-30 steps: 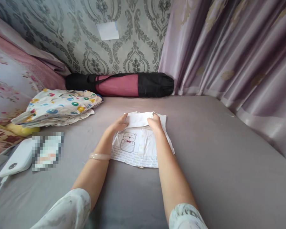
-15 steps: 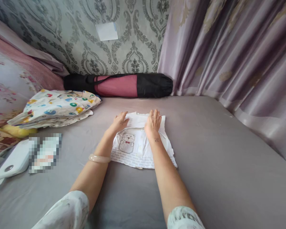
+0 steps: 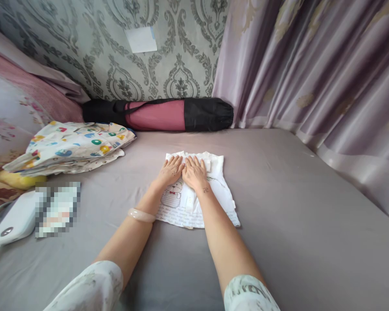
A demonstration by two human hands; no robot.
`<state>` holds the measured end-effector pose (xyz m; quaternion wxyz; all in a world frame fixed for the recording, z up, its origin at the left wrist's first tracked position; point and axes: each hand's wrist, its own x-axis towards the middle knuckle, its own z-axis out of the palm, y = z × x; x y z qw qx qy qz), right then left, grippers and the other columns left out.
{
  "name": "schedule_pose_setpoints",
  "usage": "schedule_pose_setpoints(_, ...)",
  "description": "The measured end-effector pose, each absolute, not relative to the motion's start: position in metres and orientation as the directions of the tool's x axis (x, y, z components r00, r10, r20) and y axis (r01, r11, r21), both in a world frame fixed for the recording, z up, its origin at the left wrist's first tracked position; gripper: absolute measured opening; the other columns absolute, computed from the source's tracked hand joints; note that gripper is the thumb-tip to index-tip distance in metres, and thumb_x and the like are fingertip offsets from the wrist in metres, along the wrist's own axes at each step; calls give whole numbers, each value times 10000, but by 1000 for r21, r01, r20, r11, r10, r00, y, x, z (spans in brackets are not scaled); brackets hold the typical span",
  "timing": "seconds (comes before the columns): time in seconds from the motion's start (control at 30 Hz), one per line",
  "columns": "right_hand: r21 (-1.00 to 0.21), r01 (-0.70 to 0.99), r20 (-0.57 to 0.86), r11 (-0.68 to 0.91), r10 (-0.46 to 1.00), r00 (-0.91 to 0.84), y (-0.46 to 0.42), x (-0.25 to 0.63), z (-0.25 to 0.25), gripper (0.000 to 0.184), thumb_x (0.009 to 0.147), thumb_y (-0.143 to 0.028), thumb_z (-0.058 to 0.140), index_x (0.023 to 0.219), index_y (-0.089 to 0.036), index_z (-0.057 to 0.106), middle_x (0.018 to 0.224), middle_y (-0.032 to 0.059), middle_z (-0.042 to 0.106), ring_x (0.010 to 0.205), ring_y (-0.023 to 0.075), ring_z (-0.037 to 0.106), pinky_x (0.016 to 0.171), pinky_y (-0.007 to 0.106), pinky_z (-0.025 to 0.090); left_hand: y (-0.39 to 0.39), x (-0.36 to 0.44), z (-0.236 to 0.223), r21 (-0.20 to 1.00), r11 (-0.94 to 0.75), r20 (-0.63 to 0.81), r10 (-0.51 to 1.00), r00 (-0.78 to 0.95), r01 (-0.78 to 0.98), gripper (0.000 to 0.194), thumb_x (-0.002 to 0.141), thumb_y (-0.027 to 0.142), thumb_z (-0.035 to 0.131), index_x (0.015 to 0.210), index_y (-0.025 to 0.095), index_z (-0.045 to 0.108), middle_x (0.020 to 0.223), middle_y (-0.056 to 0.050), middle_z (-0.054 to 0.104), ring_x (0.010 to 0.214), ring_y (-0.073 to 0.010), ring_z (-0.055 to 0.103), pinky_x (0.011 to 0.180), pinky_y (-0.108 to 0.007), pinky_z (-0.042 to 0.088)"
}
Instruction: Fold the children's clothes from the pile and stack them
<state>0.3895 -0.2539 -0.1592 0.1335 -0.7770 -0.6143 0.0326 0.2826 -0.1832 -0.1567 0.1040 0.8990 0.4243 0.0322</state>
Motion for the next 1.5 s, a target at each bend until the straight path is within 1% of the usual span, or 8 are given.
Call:
schedule_pose_setpoints(0.13, -251, 946, 112, -205, 965, 239, -254, 392, -157, 534, 972, -269, 256, 1469, -130, 396, 1541, 52, 359, 1443, 223, 240, 1185, 426, 106, -183, 283, -155, 213, -632, 8, 764, 645, 746, 573, 1001, 398, 204, 1493, 128, 317, 1560, -105, 311, 1457, -263, 228, 1185, -453, 180)
schedule_pose_setpoints(0.3, -228, 929, 200, -290, 920, 336, -255, 399, -157, 552, 973, -263, 275, 1482, -61, 347, 1565, 116, 295, 1460, 249, 182, 1181, 429, 86, -184, 287, -157, 158, -696, 216, 717, 663, 701, 546, 1006, 365, 202, 1469, 124, 359, 1546, -111, 342, 1457, -239, 234, 1198, -441, 143)
schedule_pose_setpoints(0.53, -235, 903, 124, -359, 911, 394, -256, 401, -162, 564, 984, -305, 254, 1459, -24, 372, 1545, 140, 331, 1452, 266, 193, 1169, 428, 140, -182, 289, -165, 170, -680, 51, 729, 683, 713, 585, 1001, 457, 209, 1490, 163, 336, 1556, -119, 317, 1449, -272, 252, 1182, -456, 183)
schedule_pose_setpoints(0.8, -229, 870, 97, -437, 879, 467, -257, 410, -158, 581, 990, -306, 231, 1490, -18, 302, 1573, 142, 262, 1467, 253, 151, 1179, 407, 121, -181, 286, -158, 181, -596, 135, 803, 581, 782, 613, 1001, 440, 173, 1501, 110, 302, 1563, -129, 297, 1467, -263, 196, 1198, -466, 119)
schedule_pose_setpoints(0.97, -230, 832, 39, -504, 850, 526, -259, 415, -161, 593, 993, -320, 217, 1495, -11, 286, 1575, 141, 256, 1463, 246, 168, 1180, 389, 130, -177, 282, -162, 192, -554, 33, 829, 559, 810, 633, 994, 449, 181, 1480, 72, 334, 1561, -145, 298, 1467, -291, 180, 1191, -461, 155)
schedule_pose_setpoints(1.1, -248, 833, 43, -494, 854, 519, -259, 415, -163, 594, 987, -317, 220, 1494, -15, 291, 1574, 145, 256, 1462, 250, 172, 1179, 387, 133, -177, 279, -162, 208, -563, 43, 822, 568, 800, 630, 991, 449, 190, 1471, 76, 352, 1556, -148, 307, 1462, -305, 194, 1187, -472, 163)
schedule_pose_setpoints(1.33, -332, 735, 142, -592, 739, 659, -264, 431, -165, 623, 984, -373, 216, 1488, -17, 303, 1568, 187, 245, 1462, 287, 161, 1168, 467, 138, -174, 277, -159, 191, -535, 187, 843, 505, 823, 605, 989, 411, 229, 1471, 65, 346, 1580, -158, 235, 1479, -286, 127, 1198, -458, 134)
schedule_pose_setpoints(1.5, -323, 703, 94, -633, 718, 690, -270, 436, -169, 639, 977, -374, 223, 1462, 24, 344, 1553, 192, 281, 1460, 296, 162, 1168, 461, 158, -172, 275, -167, 232, -520, 54, 851, 523, 822, 640, 985, 465, 198, 1472, 74, 339, 1571, -165, 257, 1462, -307, 195, 1180, -489, 171)
